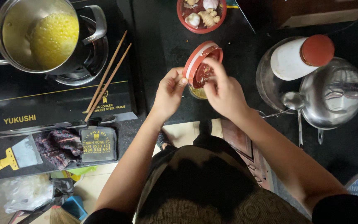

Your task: The person adds ingredients into a bowl, mixes them with a spoon, and then stirs a yellow egg mixture in a pot on a stovetop using chopsticks.

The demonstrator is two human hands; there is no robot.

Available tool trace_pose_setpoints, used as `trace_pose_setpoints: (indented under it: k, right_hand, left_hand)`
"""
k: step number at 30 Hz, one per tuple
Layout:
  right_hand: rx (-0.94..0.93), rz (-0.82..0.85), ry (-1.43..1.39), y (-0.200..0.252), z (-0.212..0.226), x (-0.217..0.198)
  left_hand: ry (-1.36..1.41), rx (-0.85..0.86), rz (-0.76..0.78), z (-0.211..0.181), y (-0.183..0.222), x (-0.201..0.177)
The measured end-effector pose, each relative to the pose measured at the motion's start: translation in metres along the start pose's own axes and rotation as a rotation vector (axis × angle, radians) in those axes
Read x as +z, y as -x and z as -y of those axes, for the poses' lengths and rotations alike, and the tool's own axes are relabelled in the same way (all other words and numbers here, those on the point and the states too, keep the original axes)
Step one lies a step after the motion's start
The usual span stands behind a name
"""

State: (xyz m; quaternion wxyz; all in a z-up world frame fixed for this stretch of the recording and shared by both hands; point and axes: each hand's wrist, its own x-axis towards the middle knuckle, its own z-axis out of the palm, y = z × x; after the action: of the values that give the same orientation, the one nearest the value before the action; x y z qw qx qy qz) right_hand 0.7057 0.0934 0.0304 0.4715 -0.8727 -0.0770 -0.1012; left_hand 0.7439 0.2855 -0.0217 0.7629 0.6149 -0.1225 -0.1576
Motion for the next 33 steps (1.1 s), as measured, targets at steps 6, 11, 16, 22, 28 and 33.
trace_pose_setpoints:
  k: [6, 11, 16, 22, 28, 33]
  right_hand:
    - [-0.171, 0.164, 0.375, 0.016, -0.014, 0.008]
    - [-0.011, 0.297, 0.553, 0.022, -0.034, -0.013]
    - [-0.083, 0.06, 0.146, 0.023, -0.035, -0.019]
    - [0.152, 0.214, -0.562, 0.025, -0.055, 0.01]
    - [0.135, 0.154, -0.418, 0.021, -0.062, -0.009]
    - [0.207, 0.127, -0.626, 0.004, -0.065, -0.01]
  left_hand:
    - [-0.021, 0.033, -0.022, -0.001, -0.002, 0.001]
    - [-0.049, 0.033, -0.034, 0.001, -0.007, -0.007]
    - [-0.037, 0.012, -0.045, 0.009, -0.001, -0.004]
    - [0.103, -0.057, -0.055, 0.013, -0.001, -0.004]
    - [0.052, -0.063, -0.094, 0.016, 0.0, -0.017]
    - [0.076, -0.086, -0.071, 0.01, 0.002, -0.007]
